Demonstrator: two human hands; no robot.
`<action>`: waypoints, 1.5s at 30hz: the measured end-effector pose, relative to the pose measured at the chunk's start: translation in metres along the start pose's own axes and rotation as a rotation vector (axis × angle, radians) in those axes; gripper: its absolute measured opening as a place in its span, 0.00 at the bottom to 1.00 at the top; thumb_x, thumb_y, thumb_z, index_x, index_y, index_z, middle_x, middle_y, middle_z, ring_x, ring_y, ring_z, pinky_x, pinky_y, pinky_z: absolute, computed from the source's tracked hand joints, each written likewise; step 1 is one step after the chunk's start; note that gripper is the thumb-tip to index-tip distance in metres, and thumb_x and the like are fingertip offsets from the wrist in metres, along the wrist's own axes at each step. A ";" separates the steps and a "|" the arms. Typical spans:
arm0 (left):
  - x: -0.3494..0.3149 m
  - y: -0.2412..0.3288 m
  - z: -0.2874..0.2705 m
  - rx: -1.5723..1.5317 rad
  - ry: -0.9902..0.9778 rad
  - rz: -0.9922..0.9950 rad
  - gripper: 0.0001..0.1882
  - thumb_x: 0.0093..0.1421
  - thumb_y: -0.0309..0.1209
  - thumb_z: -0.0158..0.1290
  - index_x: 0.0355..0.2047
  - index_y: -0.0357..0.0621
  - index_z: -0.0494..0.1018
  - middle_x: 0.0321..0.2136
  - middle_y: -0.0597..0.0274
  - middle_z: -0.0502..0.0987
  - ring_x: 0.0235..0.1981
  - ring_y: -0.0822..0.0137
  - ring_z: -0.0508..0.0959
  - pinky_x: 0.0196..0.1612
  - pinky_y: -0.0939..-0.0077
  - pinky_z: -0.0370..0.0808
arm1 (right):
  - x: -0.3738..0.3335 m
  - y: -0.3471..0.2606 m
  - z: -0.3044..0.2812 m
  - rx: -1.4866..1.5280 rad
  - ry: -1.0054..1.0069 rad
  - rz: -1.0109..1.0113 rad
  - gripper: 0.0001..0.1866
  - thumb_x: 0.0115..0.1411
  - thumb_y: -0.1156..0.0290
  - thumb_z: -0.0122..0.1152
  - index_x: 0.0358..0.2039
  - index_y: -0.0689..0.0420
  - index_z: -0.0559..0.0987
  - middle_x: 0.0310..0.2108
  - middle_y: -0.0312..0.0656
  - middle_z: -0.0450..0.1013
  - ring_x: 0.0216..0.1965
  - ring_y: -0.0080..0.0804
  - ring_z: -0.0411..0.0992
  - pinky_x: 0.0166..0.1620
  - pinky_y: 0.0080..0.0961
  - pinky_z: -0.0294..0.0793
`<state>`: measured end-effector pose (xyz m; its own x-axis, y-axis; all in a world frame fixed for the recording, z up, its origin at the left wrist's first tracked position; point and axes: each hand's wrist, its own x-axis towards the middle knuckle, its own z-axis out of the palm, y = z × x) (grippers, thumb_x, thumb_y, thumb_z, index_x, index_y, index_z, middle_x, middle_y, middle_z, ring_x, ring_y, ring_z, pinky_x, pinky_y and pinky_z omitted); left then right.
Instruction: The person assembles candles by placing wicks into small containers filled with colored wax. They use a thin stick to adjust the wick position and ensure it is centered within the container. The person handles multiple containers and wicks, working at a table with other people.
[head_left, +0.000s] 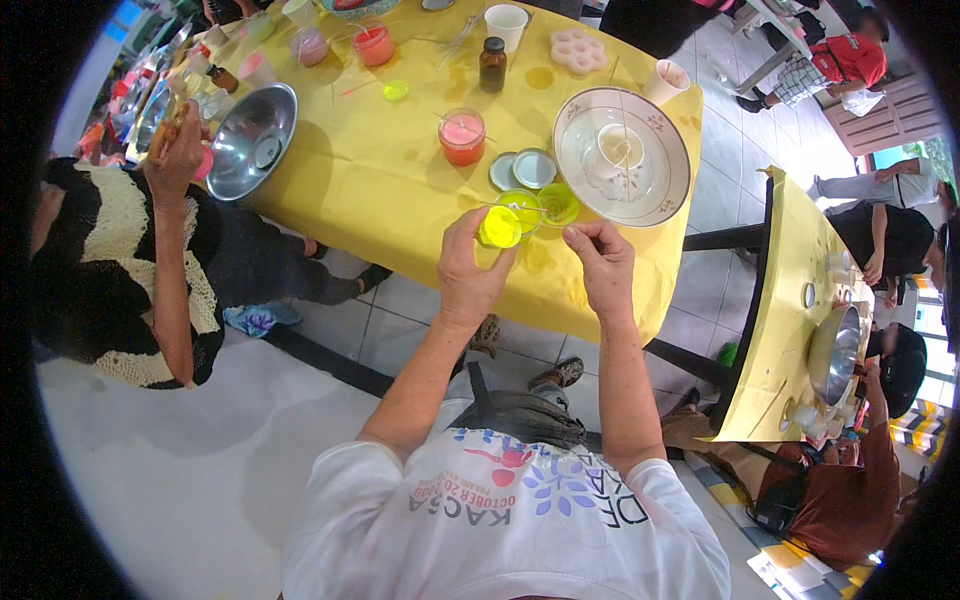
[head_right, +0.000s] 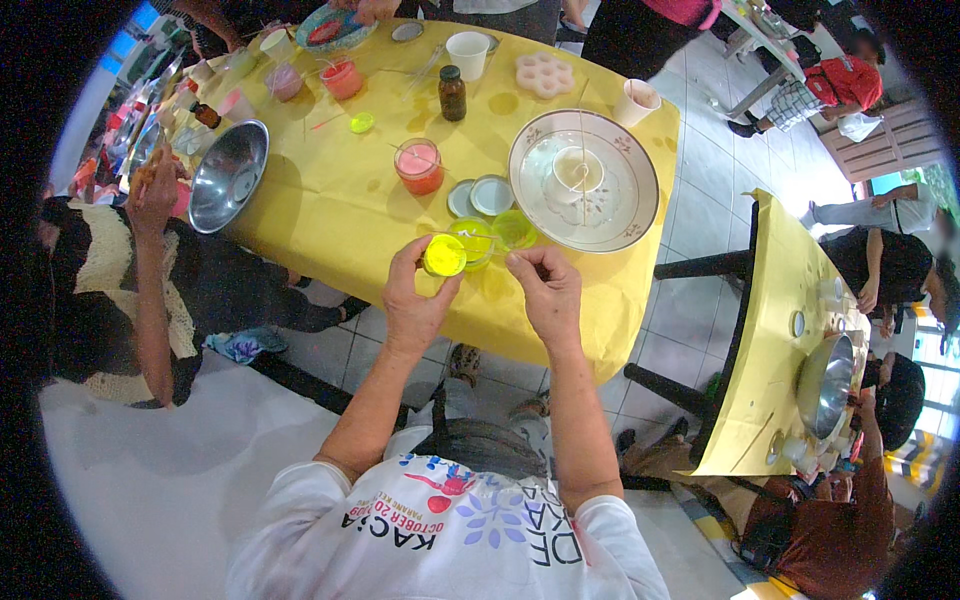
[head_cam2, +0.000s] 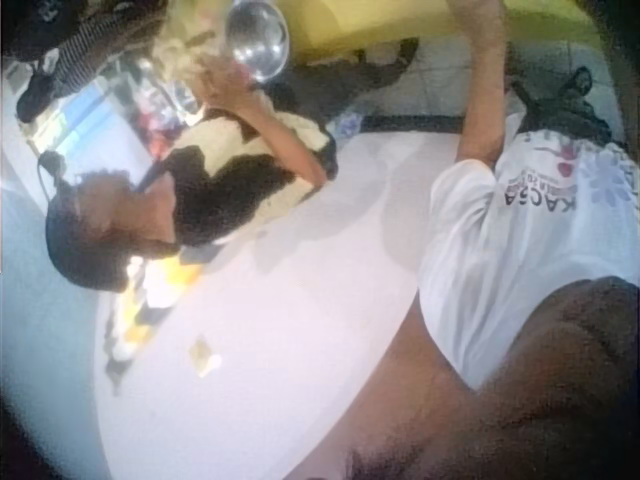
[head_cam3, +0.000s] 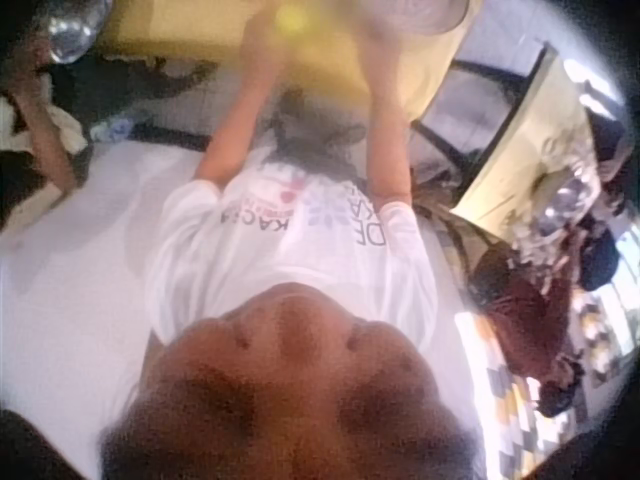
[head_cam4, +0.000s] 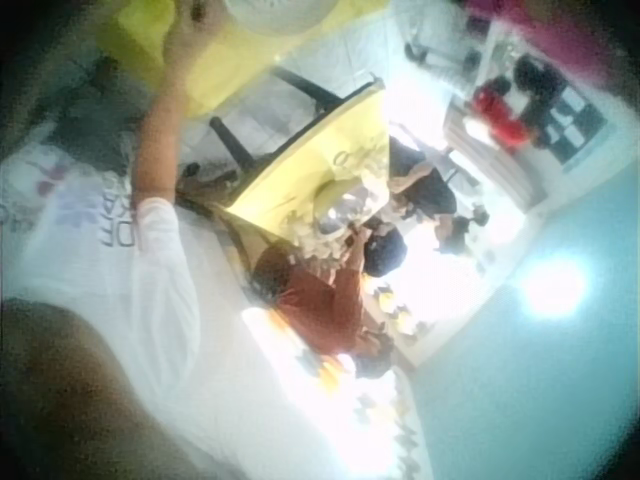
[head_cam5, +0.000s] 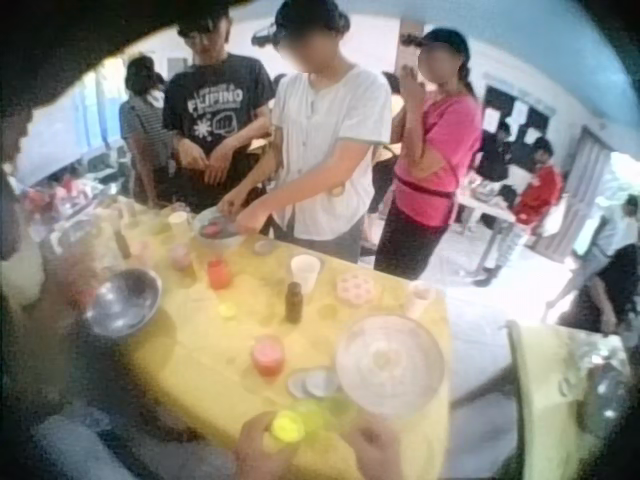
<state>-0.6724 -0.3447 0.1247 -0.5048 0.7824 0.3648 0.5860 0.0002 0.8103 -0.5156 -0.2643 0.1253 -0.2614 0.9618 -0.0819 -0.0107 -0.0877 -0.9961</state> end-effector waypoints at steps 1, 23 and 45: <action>0.000 0.001 0.000 0.011 -0.003 0.012 0.28 0.43 0.22 0.63 0.47 0.39 0.68 0.42 0.53 0.73 0.43 0.58 0.74 0.46 0.69 0.72 | -0.001 0.001 0.002 0.013 -0.004 0.004 0.05 0.54 0.73 0.63 0.27 0.60 0.77 0.22 0.28 0.69 0.24 0.13 0.61 0.28 0.13 0.62; 0.002 0.001 0.005 0.035 0.019 0.025 0.28 0.42 0.21 0.63 0.46 0.39 0.68 0.42 0.53 0.72 0.42 0.57 0.74 0.45 0.69 0.72 | 0.002 0.021 0.000 0.499 0.000 0.287 0.03 0.54 0.73 0.63 0.28 0.57 0.78 0.20 0.28 0.68 0.20 0.14 0.58 0.25 0.13 0.57; -0.004 -0.004 -0.015 0.065 0.045 -0.017 0.28 0.44 0.24 0.64 0.47 0.38 0.68 0.41 0.53 0.73 0.40 0.60 0.75 0.44 0.70 0.73 | 0.025 0.008 0.031 -0.847 -0.038 -0.665 0.06 0.47 0.73 0.60 0.18 0.59 0.72 0.20 0.45 0.66 0.26 0.46 0.67 0.30 0.40 0.65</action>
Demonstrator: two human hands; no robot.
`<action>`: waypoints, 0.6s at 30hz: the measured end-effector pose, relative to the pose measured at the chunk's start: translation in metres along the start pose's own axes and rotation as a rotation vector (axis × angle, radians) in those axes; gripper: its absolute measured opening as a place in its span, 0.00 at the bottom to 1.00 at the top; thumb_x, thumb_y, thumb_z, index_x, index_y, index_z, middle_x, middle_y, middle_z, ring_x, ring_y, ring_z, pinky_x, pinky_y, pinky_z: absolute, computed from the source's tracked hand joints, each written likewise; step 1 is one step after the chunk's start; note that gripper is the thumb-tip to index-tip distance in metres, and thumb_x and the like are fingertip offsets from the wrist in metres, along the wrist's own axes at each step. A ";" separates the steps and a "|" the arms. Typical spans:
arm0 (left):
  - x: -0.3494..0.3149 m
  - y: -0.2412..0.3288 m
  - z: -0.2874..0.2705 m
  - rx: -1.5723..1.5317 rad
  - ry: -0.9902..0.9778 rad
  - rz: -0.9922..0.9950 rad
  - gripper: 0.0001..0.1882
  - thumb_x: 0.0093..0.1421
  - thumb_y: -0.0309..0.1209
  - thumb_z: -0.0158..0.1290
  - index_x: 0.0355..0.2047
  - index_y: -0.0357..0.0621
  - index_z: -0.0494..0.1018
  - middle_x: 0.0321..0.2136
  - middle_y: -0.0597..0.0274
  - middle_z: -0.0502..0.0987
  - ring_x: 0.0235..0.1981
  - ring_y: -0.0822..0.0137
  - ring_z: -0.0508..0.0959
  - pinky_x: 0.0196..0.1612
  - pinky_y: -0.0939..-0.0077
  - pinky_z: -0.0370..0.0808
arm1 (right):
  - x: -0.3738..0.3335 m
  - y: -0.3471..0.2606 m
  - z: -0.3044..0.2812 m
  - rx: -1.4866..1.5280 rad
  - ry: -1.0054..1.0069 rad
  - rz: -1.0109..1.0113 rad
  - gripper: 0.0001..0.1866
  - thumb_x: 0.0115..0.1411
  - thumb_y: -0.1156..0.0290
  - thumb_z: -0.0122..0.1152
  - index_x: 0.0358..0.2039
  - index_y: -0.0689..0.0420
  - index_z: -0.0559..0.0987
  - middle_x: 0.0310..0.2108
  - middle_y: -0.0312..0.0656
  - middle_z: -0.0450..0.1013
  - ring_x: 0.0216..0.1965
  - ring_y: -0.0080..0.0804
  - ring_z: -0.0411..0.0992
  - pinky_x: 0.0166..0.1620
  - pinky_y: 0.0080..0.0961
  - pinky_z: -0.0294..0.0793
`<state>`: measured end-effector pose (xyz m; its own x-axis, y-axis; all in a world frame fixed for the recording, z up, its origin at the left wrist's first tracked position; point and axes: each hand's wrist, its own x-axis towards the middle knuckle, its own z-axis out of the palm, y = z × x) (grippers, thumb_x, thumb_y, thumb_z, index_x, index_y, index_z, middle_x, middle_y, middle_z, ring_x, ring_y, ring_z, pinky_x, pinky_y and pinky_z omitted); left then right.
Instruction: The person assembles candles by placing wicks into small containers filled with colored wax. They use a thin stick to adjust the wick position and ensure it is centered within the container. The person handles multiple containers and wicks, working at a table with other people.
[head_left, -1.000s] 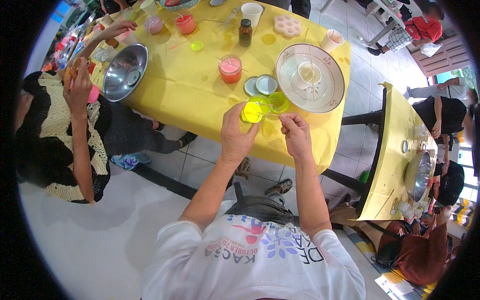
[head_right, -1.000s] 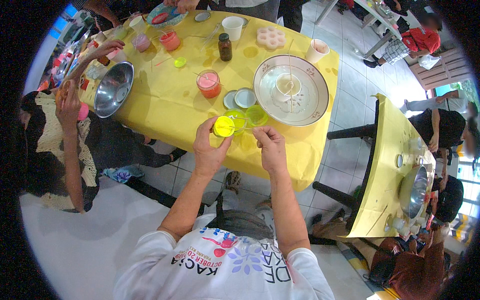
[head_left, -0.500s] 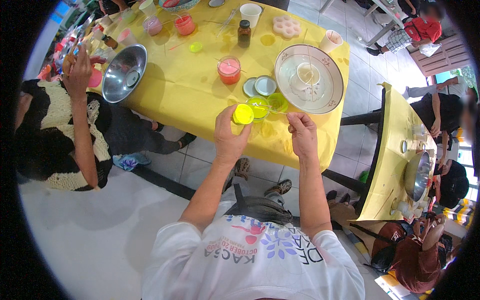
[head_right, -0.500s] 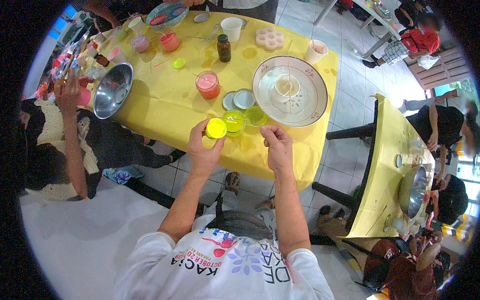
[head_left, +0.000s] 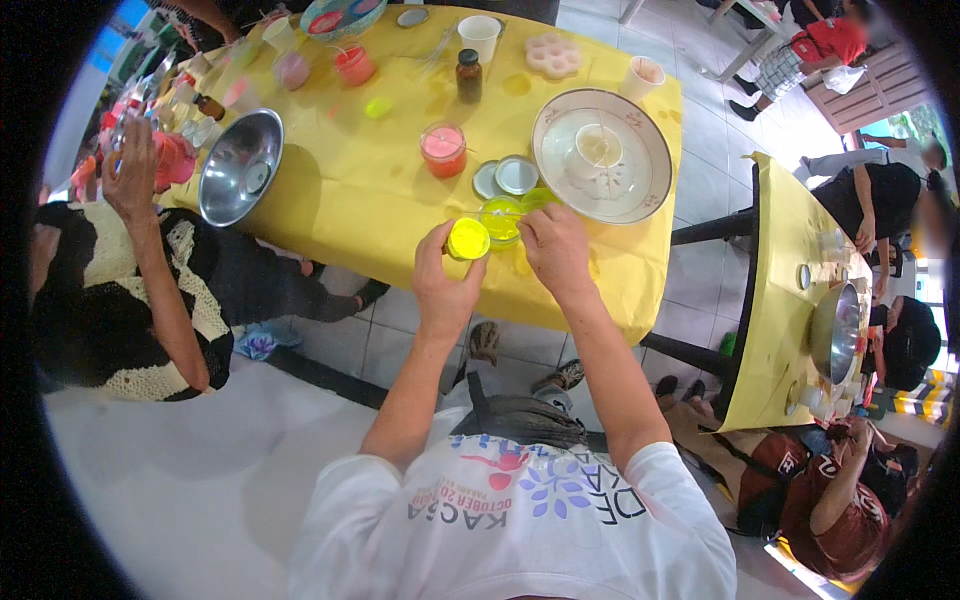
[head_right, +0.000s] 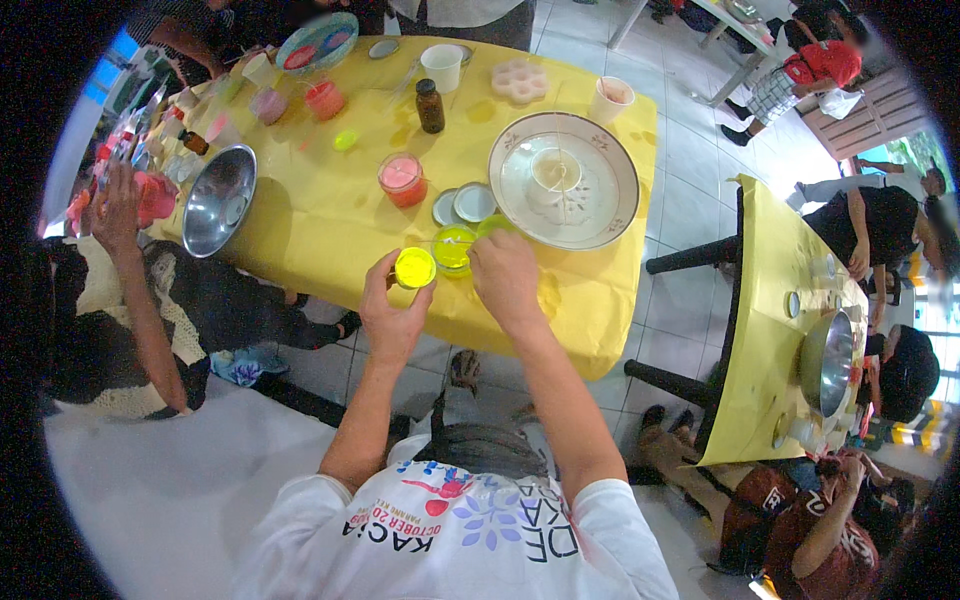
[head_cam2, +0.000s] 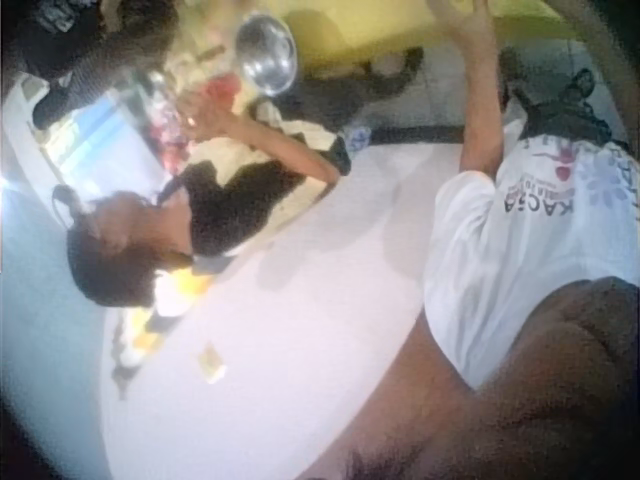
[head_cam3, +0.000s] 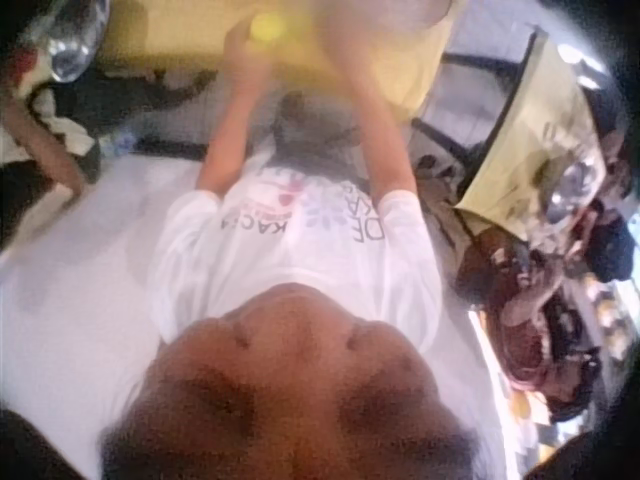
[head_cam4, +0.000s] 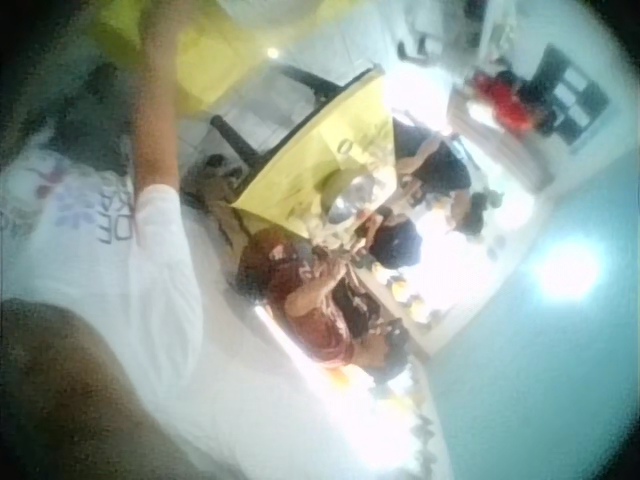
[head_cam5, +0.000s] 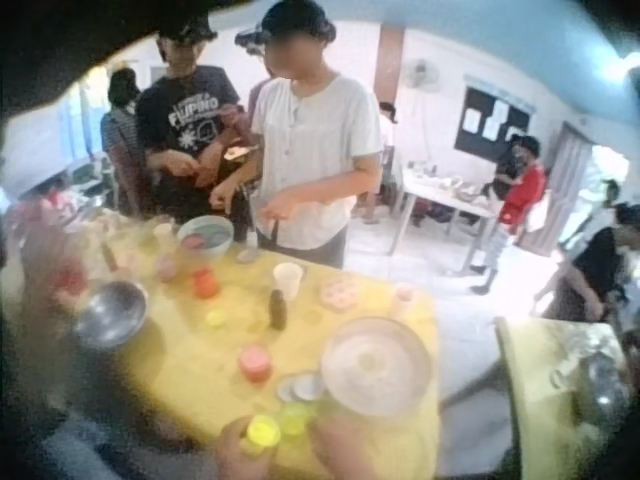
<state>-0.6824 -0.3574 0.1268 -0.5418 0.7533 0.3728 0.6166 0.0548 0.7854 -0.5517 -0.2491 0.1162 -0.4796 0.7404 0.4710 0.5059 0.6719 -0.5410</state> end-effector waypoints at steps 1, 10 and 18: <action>-0.001 0.002 -0.001 -0.004 0.003 -0.012 0.28 0.45 0.24 0.63 0.47 0.38 0.68 0.41 0.53 0.73 0.41 0.60 0.75 0.45 0.70 0.73 | -0.002 -0.001 0.002 -0.010 -0.009 0.015 0.06 0.47 0.73 0.59 0.18 0.58 0.72 0.20 0.45 0.67 0.26 0.45 0.67 0.30 0.39 0.66; 0.011 0.022 -0.005 -0.214 -0.032 -0.044 0.28 0.46 0.19 0.61 0.49 0.36 0.66 0.45 0.53 0.71 0.45 0.62 0.73 0.50 0.70 0.70 | -0.014 0.000 0.015 -0.234 -0.083 -0.052 0.01 0.40 0.74 0.57 0.15 0.55 0.74 0.21 0.43 0.69 0.29 0.40 0.69 0.31 0.36 0.67; 0.022 0.034 0.004 -0.286 -0.087 0.043 0.29 0.47 0.17 0.60 0.51 0.34 0.64 0.46 0.53 0.70 0.47 0.61 0.72 0.50 0.70 0.70 | -0.020 -0.009 0.022 -0.232 -0.130 0.071 0.03 0.42 0.72 0.57 0.20 0.56 0.76 0.28 0.43 0.70 0.33 0.38 0.69 0.35 0.36 0.67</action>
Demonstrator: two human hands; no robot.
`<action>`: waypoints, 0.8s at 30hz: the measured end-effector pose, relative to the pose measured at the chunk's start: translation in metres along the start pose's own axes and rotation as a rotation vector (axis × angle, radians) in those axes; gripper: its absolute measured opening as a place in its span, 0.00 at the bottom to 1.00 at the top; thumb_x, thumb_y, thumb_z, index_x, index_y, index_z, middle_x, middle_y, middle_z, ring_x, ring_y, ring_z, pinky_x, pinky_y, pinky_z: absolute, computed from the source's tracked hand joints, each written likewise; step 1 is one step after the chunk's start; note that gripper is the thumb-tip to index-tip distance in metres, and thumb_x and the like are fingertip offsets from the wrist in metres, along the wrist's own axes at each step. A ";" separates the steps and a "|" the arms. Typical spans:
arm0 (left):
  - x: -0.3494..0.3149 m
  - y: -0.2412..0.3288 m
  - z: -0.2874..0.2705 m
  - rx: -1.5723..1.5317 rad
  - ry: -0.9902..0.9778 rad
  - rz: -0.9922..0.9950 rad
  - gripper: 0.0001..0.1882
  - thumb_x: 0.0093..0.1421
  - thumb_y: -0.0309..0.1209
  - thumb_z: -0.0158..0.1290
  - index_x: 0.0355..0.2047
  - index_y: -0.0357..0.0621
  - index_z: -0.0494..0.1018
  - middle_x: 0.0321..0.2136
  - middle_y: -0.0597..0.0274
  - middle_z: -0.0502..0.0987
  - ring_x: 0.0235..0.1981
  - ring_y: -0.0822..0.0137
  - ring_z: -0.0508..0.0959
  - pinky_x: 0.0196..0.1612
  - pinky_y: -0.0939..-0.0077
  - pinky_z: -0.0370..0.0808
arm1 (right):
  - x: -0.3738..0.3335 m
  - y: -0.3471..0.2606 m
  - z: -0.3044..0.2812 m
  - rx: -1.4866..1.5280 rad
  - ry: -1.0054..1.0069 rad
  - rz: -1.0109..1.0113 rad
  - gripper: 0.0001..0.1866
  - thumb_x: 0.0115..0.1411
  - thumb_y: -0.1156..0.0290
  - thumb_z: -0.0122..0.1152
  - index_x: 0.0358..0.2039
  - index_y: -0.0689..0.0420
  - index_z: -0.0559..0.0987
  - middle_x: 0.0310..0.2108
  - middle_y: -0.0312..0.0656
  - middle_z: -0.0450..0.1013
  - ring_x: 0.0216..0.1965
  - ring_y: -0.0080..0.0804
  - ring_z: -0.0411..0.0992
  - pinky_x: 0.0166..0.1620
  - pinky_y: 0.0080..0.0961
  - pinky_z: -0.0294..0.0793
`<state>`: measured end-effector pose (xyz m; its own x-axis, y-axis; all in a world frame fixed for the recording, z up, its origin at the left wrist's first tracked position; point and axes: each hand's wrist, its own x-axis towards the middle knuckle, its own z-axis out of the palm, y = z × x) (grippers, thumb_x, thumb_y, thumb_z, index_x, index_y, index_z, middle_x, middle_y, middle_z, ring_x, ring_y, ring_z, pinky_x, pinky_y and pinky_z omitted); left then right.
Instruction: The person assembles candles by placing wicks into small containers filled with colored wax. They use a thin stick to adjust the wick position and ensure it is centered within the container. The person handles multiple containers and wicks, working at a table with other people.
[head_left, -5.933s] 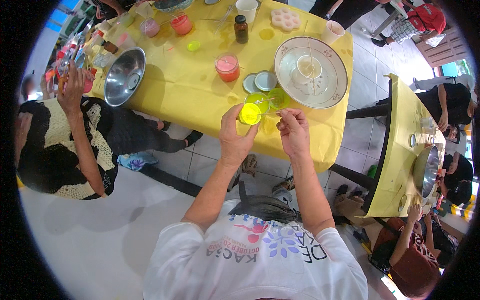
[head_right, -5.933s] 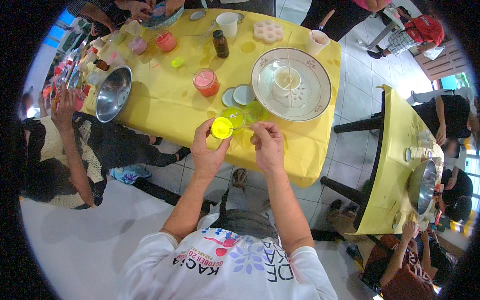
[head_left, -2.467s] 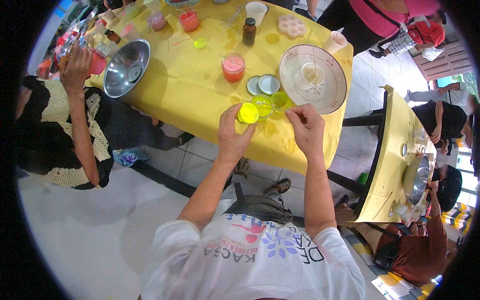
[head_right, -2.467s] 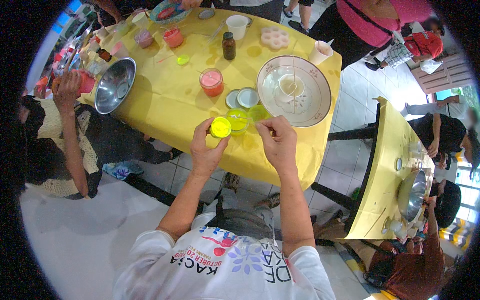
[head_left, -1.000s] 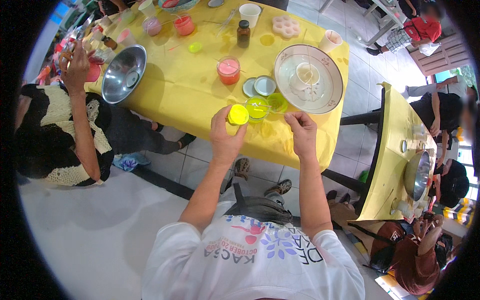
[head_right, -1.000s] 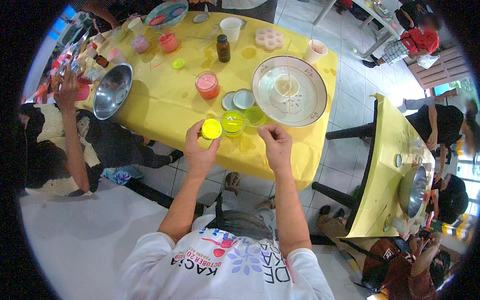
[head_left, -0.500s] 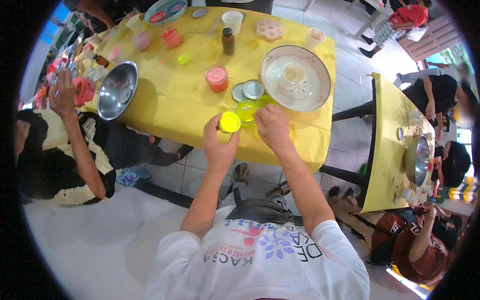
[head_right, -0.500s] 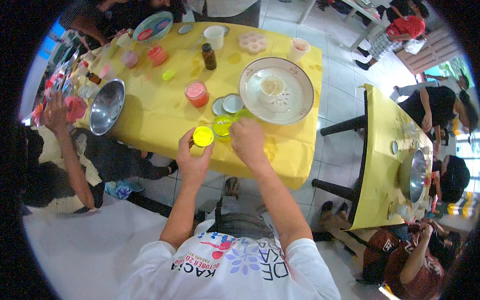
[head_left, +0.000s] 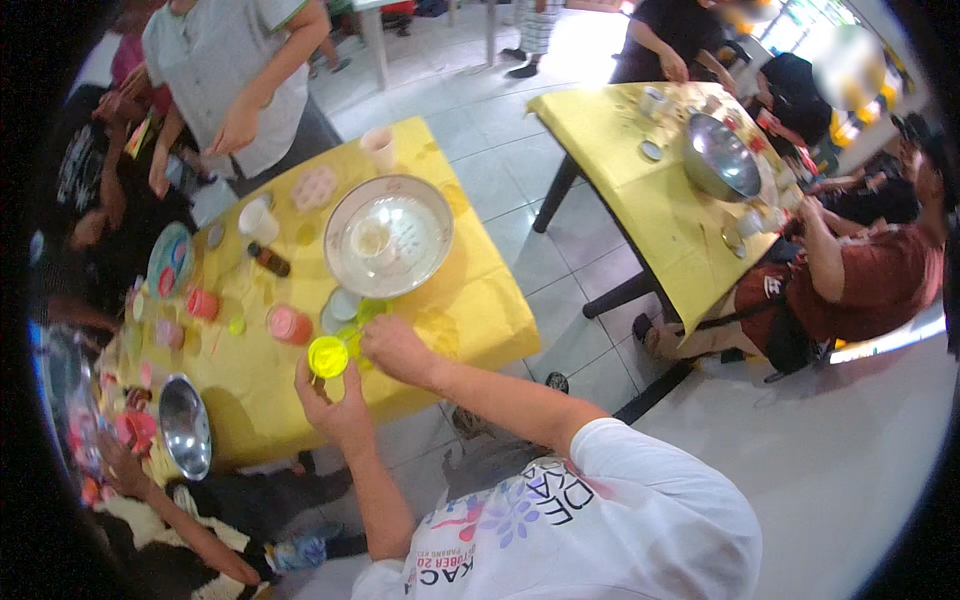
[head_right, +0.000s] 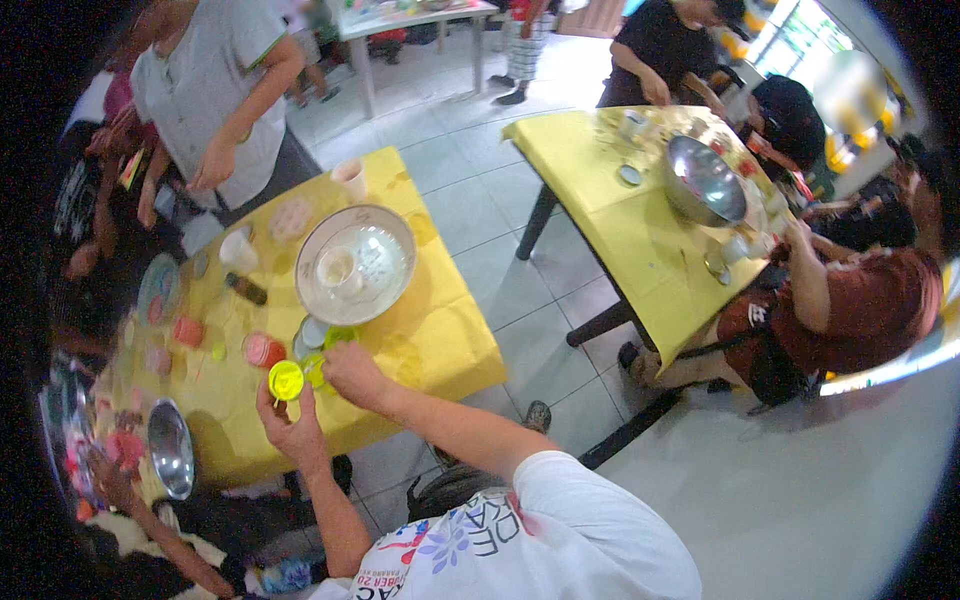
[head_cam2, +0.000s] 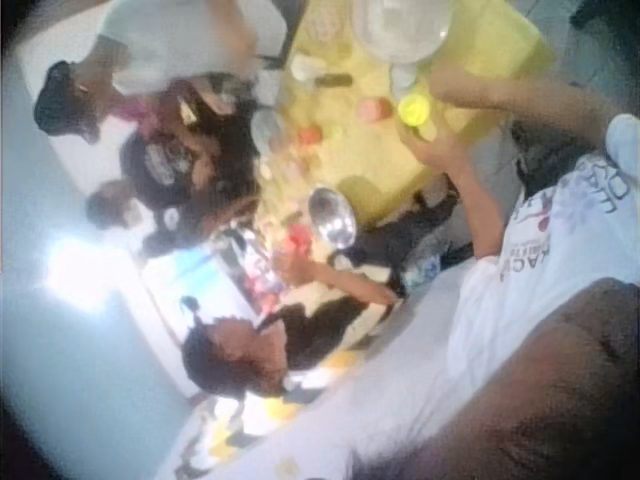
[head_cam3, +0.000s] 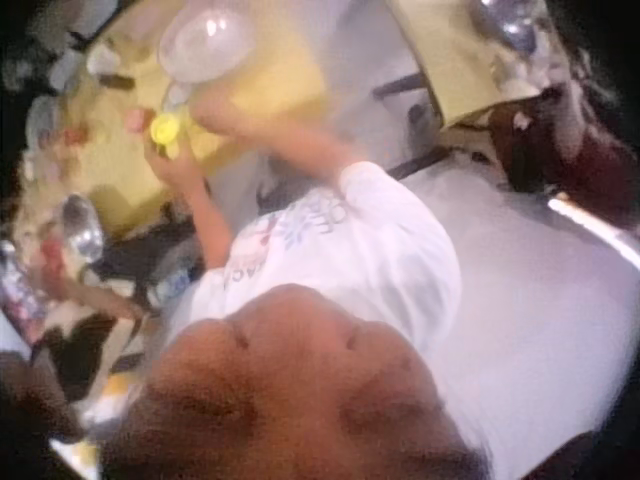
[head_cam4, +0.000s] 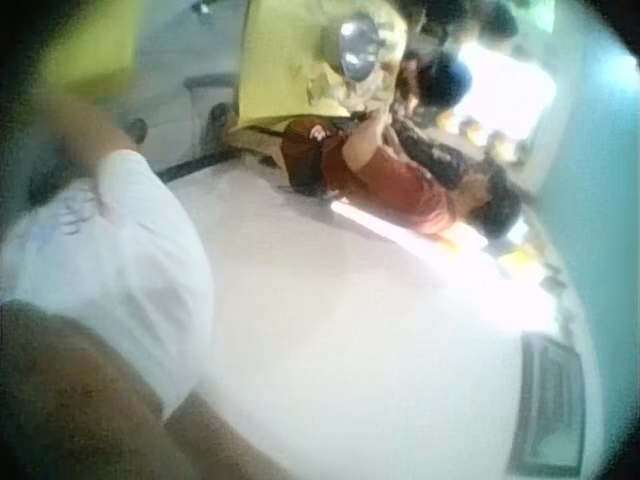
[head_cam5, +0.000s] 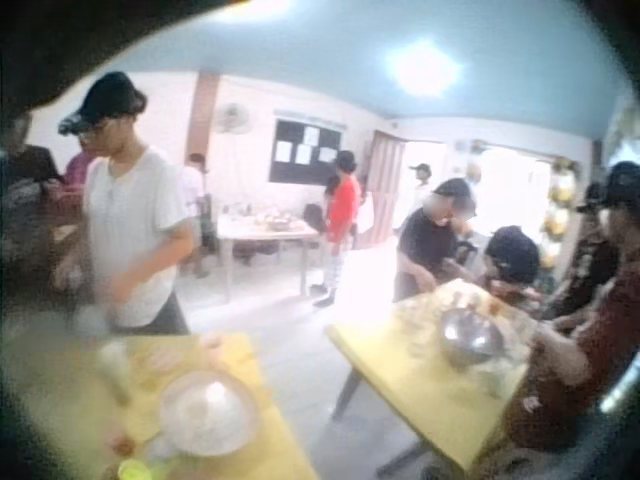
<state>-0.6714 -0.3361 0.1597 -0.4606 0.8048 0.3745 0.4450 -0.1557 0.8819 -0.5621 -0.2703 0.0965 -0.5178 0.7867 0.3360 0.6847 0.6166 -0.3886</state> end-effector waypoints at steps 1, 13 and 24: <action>0.002 0.002 0.004 0.001 -0.016 0.017 0.29 0.47 0.17 0.59 0.51 0.34 0.64 0.46 0.53 0.70 0.47 0.61 0.72 0.50 0.70 0.70 | 0.001 0.001 0.003 0.006 0.023 0.003 0.03 0.43 0.72 0.58 0.20 0.55 0.76 0.28 0.43 0.70 0.34 0.38 0.69 0.35 0.35 0.68; -0.002 0.091 0.106 -0.394 -0.444 0.073 0.28 0.50 0.17 0.58 0.52 0.35 0.63 0.47 0.58 0.69 0.47 0.67 0.71 0.51 0.74 0.69 | -0.066 0.044 -0.064 0.341 0.084 0.309 0.11 0.51 0.65 0.59 0.29 0.59 0.76 0.28 0.46 0.69 0.34 0.47 0.70 0.36 0.42 0.69; -0.056 0.249 0.376 -0.773 -0.962 0.023 0.27 0.47 0.26 0.63 0.47 0.32 0.67 0.39 0.55 0.75 0.39 0.69 0.76 0.42 0.77 0.74 | -0.230 0.168 -0.181 0.201 0.244 0.700 0.08 0.55 0.66 0.56 0.33 0.54 0.79 0.30 0.44 0.70 0.35 0.45 0.71 0.38 0.38 0.71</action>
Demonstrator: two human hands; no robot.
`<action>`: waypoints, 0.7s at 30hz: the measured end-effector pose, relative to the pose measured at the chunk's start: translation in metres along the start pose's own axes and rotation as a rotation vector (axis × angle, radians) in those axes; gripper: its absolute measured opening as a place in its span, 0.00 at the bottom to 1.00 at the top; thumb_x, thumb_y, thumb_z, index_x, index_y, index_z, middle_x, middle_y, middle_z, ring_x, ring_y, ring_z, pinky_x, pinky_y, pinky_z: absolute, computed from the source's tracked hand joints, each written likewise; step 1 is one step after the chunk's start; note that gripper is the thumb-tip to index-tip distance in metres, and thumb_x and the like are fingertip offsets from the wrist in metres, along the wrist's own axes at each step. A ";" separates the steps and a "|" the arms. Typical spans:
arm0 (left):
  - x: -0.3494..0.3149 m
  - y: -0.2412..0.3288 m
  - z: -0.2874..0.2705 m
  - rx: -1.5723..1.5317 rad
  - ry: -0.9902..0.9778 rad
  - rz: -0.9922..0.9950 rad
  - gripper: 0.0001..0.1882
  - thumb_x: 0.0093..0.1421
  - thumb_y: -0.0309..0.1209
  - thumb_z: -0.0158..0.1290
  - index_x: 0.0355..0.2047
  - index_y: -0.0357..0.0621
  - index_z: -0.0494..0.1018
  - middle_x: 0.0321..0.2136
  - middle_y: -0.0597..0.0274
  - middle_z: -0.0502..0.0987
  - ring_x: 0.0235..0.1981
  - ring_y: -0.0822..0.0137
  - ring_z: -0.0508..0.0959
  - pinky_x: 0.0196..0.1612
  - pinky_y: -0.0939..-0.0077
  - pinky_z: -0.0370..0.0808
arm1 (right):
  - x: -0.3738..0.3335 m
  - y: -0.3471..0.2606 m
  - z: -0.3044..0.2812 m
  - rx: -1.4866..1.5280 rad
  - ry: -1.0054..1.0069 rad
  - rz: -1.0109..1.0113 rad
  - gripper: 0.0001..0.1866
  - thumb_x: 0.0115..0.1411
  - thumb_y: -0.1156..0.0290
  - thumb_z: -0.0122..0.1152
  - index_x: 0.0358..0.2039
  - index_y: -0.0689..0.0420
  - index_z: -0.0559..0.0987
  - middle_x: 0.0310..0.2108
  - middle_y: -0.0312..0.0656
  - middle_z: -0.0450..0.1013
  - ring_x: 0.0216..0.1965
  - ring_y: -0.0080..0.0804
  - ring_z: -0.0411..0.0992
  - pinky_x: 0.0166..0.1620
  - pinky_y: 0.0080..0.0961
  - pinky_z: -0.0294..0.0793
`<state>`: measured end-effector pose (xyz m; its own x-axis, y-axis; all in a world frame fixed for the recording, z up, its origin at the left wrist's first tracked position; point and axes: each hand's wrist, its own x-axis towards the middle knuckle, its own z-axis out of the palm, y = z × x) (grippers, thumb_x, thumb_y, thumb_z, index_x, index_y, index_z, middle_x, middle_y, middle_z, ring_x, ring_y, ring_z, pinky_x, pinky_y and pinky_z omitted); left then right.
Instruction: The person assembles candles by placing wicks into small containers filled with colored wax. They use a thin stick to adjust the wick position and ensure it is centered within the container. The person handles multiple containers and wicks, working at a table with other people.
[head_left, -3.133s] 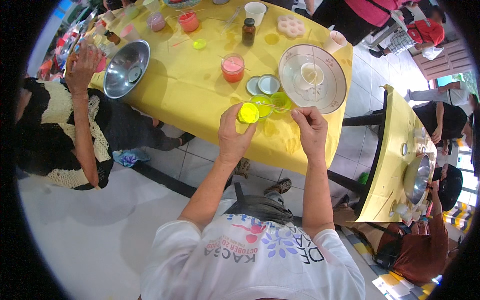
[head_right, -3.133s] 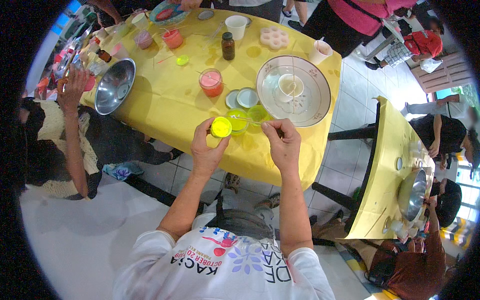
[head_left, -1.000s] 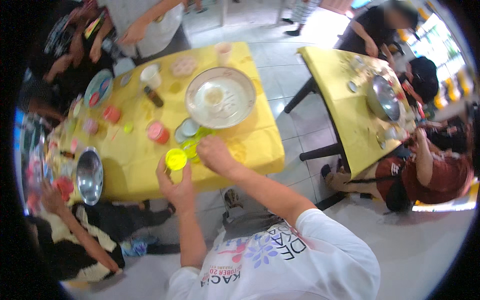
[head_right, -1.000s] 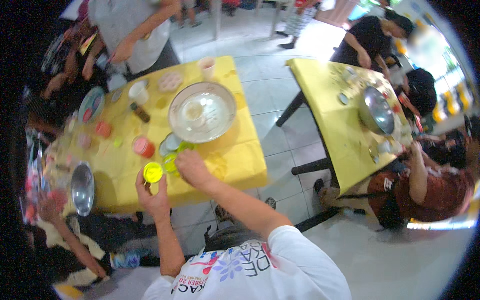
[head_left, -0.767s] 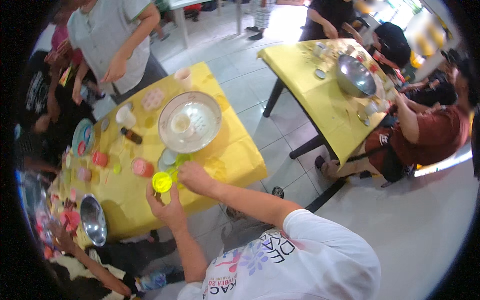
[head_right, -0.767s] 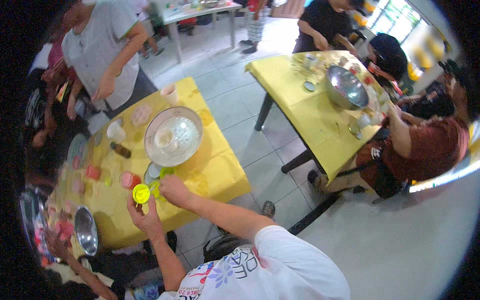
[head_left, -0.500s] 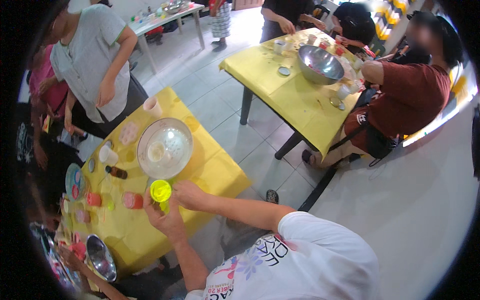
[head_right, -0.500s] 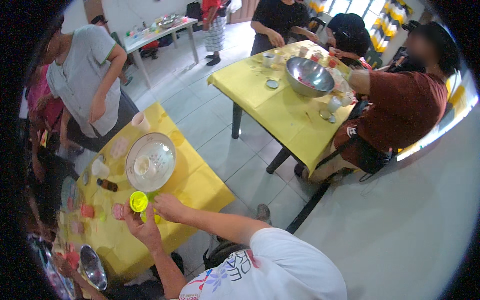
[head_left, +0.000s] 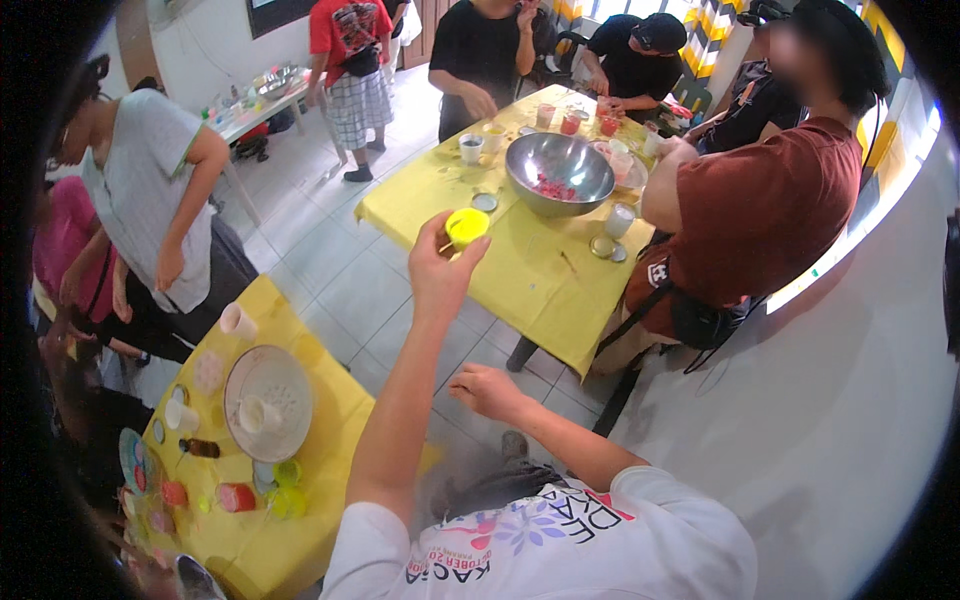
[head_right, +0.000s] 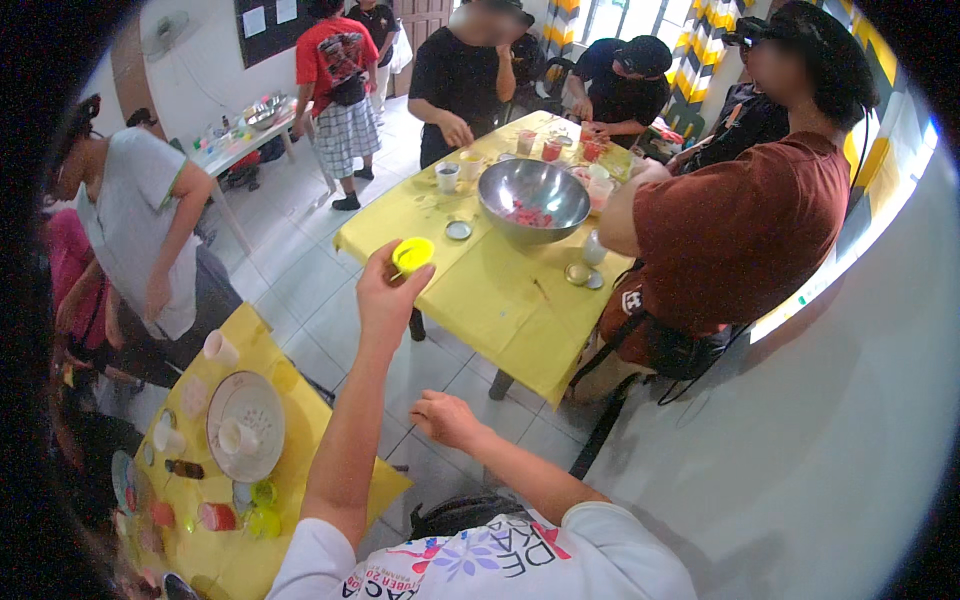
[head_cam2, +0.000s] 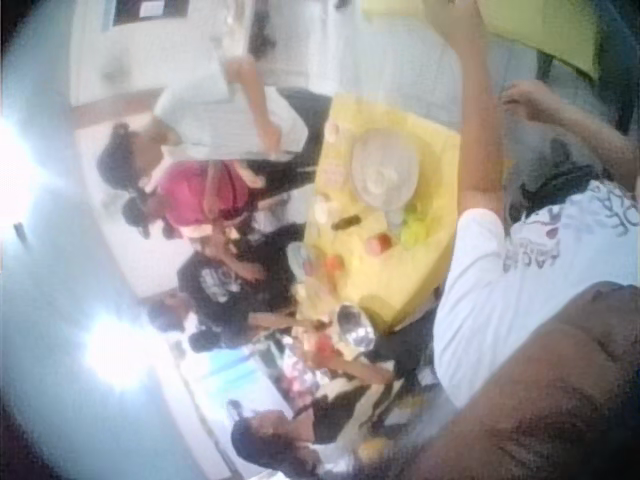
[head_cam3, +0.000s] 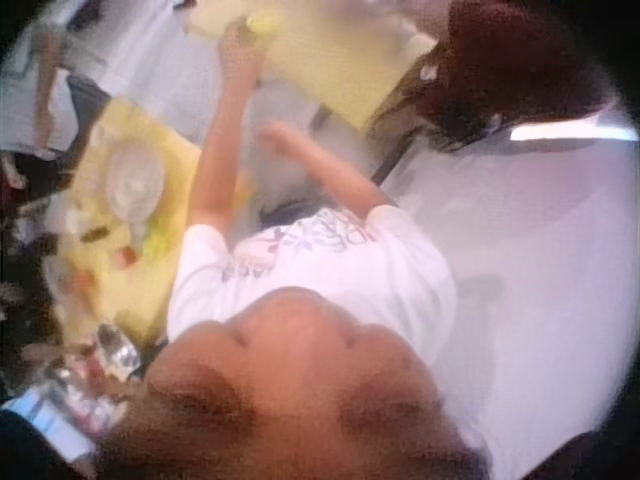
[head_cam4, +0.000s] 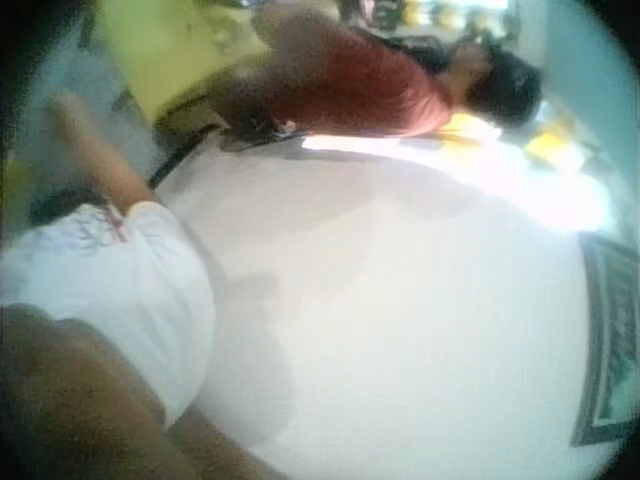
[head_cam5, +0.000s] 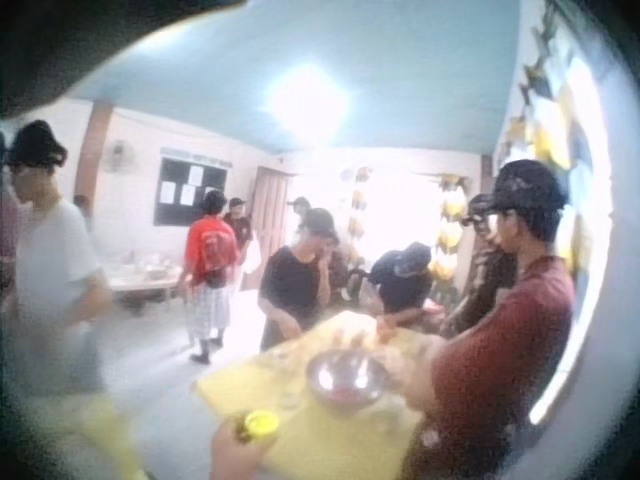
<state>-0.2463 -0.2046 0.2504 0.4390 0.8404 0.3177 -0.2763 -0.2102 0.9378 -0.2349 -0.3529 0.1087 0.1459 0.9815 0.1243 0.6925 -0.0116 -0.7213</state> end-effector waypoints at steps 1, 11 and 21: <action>0.019 -0.007 0.020 -0.005 -0.028 -0.007 0.27 0.48 0.25 0.63 0.48 0.32 0.66 0.38 0.56 0.75 0.38 0.70 0.76 0.41 0.78 0.74 | 0.000 0.011 -0.015 -0.034 0.027 0.002 0.08 0.55 0.66 0.56 0.33 0.55 0.79 0.30 0.44 0.70 0.35 0.45 0.71 0.38 0.38 0.71; 0.137 -0.088 0.167 -0.017 -0.158 -0.069 0.29 0.47 0.27 0.65 0.48 0.32 0.65 0.36 0.58 0.77 0.35 0.72 0.77 0.39 0.80 0.74 | -0.007 0.066 -0.108 -0.088 0.182 0.123 0.07 0.55 0.69 0.59 0.31 0.57 0.80 0.28 0.46 0.72 0.31 0.44 0.73 0.34 0.34 0.72; 0.219 -0.133 0.232 0.298 -0.075 0.119 0.29 0.40 0.35 0.67 0.41 0.34 0.71 0.34 0.52 0.78 0.35 0.63 0.78 0.40 0.72 0.75 | 0.001 0.082 -0.117 0.017 0.290 0.132 0.06 0.54 0.70 0.60 0.30 0.58 0.80 0.26 0.47 0.72 0.29 0.45 0.72 0.33 0.35 0.72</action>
<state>0.0848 -0.1080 0.2279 0.4831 0.7644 0.4269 -0.0719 -0.4513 0.8895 -0.0956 -0.3747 0.1294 0.4310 0.8760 0.2162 0.6424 -0.1296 -0.7553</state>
